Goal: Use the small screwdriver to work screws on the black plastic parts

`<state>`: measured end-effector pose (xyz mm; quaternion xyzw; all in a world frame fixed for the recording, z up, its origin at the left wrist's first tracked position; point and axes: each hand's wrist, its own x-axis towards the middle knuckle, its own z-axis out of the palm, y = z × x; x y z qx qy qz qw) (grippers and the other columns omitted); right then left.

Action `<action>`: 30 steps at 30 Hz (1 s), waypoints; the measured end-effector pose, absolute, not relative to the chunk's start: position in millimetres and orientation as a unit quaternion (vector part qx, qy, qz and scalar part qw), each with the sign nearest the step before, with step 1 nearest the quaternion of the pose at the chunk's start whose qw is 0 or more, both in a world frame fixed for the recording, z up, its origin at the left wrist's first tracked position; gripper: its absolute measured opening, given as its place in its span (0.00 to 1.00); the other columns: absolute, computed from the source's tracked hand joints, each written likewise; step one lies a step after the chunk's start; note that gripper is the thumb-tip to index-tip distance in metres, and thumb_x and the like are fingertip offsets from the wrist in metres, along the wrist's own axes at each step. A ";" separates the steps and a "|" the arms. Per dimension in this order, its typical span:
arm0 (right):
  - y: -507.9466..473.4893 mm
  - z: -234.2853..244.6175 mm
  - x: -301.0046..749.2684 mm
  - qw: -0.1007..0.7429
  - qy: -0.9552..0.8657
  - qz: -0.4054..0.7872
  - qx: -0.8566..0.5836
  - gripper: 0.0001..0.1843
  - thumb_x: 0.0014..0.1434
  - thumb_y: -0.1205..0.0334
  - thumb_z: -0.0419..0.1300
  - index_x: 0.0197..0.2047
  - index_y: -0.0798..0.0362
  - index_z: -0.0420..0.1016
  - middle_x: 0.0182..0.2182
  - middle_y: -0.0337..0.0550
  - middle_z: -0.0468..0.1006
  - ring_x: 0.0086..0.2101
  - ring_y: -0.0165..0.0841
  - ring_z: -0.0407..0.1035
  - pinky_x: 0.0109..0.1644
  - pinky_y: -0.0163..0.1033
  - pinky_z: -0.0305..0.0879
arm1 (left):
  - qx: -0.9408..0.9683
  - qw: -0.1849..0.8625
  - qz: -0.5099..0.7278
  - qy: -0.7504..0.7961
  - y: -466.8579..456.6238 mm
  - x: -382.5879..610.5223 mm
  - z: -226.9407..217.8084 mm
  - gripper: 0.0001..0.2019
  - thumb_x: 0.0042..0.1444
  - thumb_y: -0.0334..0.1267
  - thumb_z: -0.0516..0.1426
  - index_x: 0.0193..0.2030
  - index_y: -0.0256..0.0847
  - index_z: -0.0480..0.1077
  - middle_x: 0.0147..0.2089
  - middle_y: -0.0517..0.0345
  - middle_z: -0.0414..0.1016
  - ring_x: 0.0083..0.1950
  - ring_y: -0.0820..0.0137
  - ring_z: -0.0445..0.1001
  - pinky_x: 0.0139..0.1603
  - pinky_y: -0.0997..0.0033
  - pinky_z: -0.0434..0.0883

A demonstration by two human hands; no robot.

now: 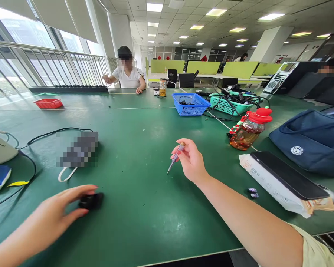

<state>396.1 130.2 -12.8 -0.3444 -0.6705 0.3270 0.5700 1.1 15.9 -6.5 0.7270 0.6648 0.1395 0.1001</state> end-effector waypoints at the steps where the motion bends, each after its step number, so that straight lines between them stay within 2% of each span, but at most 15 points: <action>1: 129.9 -13.0 395.9 0.569 -0.671 0.326 -0.345 0.16 0.66 0.47 0.55 0.51 0.47 0.63 0.33 0.39 0.75 0.31 0.32 0.75 0.37 0.44 0.77 | 0.742 0.150 0.130 0.640 20.5 26.9 0.7 0.22 0.50 0.49 0.58 0.53 0.56 0.75 0.53 0.66 0.80 0.52 0.55 0.79 0.55 0.60 0.76; 5: 128.7 -12.5 395.9 0.564 -0.677 0.324 -0.345 0.15 0.66 0.48 0.54 0.51 0.47 0.63 0.34 0.40 0.75 0.32 0.33 0.75 0.39 0.45 0.77 | 0.794 0.195 0.154 0.555 54.1 122.9 22.0 0.18 0.54 0.39 0.57 0.52 0.53 0.75 0.54 0.61 0.79 0.54 0.58 0.77 0.59 0.60 0.73; 11: 129.0 -9.9 396.4 0.541 -0.691 0.320 -0.356 0.14 0.66 0.52 0.55 0.52 0.47 0.62 0.33 0.39 0.75 0.32 0.32 0.74 0.38 0.42 0.75 | 0.825 0.180 0.182 0.504 109.7 194.0 13.8 0.24 0.51 0.28 0.57 0.56 0.47 0.72 0.55 0.53 0.78 0.53 0.56 0.77 0.56 0.57 0.74; 14: 128.8 -10.5 394.9 0.518 -0.710 0.300 -0.371 0.14 0.64 0.56 0.56 0.52 0.47 0.62 0.33 0.39 0.75 0.32 0.32 0.73 0.39 0.41 0.74 | 0.828 0.191 0.185 0.494 116.8 200.9 1.2 0.24 0.54 0.29 0.57 0.59 0.46 0.70 0.57 0.51 0.76 0.54 0.55 0.76 0.57 0.54 0.73; 18: 124.4 -10.5 392.5 0.486 -0.738 0.260 -0.389 0.13 0.63 0.58 0.56 0.51 0.47 0.63 0.31 0.38 0.75 0.28 0.30 0.70 0.32 0.37 0.68 | 0.829 0.208 0.222 0.470 116.9 196.7 -11.1 0.26 0.54 0.31 0.58 0.61 0.45 0.68 0.58 0.52 0.75 0.55 0.57 0.75 0.58 0.54 0.72; 24: 110.7 -0.8 394.8 0.520 -0.769 0.186 -0.323 0.13 0.66 0.60 0.53 0.54 0.45 0.60 0.31 0.38 0.75 0.26 0.30 0.68 0.30 0.37 0.66 | 0.814 0.266 0.253 0.451 123.3 191.7 -17.8 0.26 0.53 0.36 0.61 0.60 0.45 0.68 0.55 0.52 0.77 0.54 0.58 0.75 0.59 0.54 0.71; 27: 102.4 5.5 392.1 0.471 -0.825 0.136 -0.282 0.17 0.63 0.63 0.54 0.55 0.45 0.60 0.29 0.37 0.74 0.24 0.30 0.65 0.29 0.37 0.64 | 0.825 0.250 0.253 0.439 123.8 192.0 -17.0 0.22 0.54 0.35 0.61 0.56 0.45 0.70 0.51 0.52 0.78 0.51 0.58 0.76 0.56 0.55 0.72; 30: 95.5 8.6 385.8 0.424 -0.857 0.144 -0.254 0.17 0.61 0.66 0.53 0.53 0.44 0.62 0.27 0.34 0.72 0.21 0.29 0.62 0.28 0.36 0.63 | 0.831 0.232 0.257 0.436 122.6 191.8 -15.7 0.18 0.55 0.34 0.60 0.53 0.46 0.72 0.48 0.55 0.79 0.48 0.59 0.76 0.53 0.57 0.72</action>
